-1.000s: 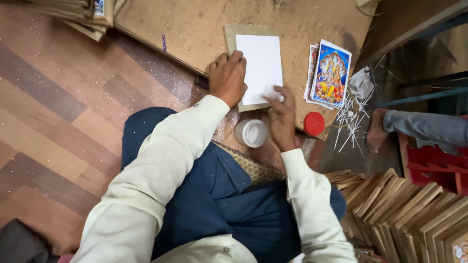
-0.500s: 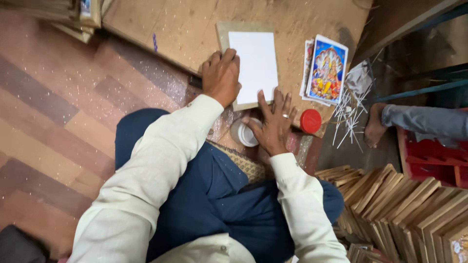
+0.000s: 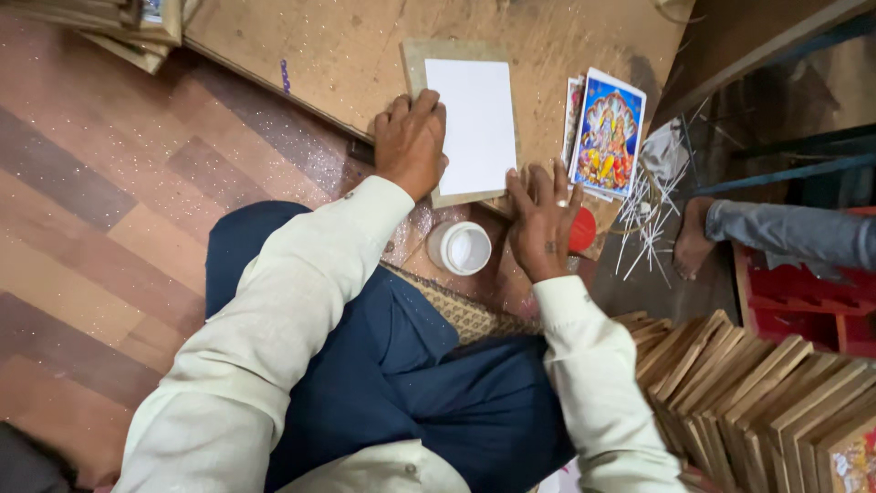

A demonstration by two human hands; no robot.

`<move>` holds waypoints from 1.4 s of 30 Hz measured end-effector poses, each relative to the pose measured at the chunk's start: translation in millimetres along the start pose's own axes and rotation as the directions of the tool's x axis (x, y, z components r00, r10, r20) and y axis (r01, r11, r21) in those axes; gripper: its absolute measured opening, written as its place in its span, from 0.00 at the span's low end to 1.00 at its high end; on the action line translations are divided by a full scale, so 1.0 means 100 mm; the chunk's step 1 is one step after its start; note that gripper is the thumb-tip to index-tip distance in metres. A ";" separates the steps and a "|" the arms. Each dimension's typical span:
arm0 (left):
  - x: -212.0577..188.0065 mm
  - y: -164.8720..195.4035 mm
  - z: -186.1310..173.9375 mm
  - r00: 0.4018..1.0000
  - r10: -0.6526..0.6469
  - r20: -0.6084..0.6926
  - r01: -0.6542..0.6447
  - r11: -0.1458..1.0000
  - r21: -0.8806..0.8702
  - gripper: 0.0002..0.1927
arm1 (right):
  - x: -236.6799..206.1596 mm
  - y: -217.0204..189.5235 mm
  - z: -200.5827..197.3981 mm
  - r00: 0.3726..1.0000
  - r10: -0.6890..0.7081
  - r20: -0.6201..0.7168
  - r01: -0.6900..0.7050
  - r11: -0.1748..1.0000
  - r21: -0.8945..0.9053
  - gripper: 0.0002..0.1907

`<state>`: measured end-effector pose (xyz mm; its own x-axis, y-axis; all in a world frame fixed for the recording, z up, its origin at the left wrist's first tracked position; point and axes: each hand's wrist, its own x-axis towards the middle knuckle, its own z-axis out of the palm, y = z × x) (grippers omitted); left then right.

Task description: The person sits on the floor and repeatedly assembles small wooden picture frames. They place a white backing sheet into a frame, add a printed image of a deity, and press the layers together before setting the finished frame aside.

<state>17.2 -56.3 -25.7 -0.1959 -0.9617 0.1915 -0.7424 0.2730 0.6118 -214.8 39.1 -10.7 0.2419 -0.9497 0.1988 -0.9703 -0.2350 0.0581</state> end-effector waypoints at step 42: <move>0.00 0.00 0.03 1.000 -0.016 0.008 0.016 1.000 0.024 0.22 | -0.13 0.18 0.16 0.963 0.270 -0.015 -0.215 0.798 0.563 0.34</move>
<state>15.4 -56.0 -27.9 -0.1892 -0.9661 0.1755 -0.7607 0.2572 0.5960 -235.3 43.7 -28.3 -0.0292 -0.9747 0.2218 -0.8312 -0.0996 -0.5469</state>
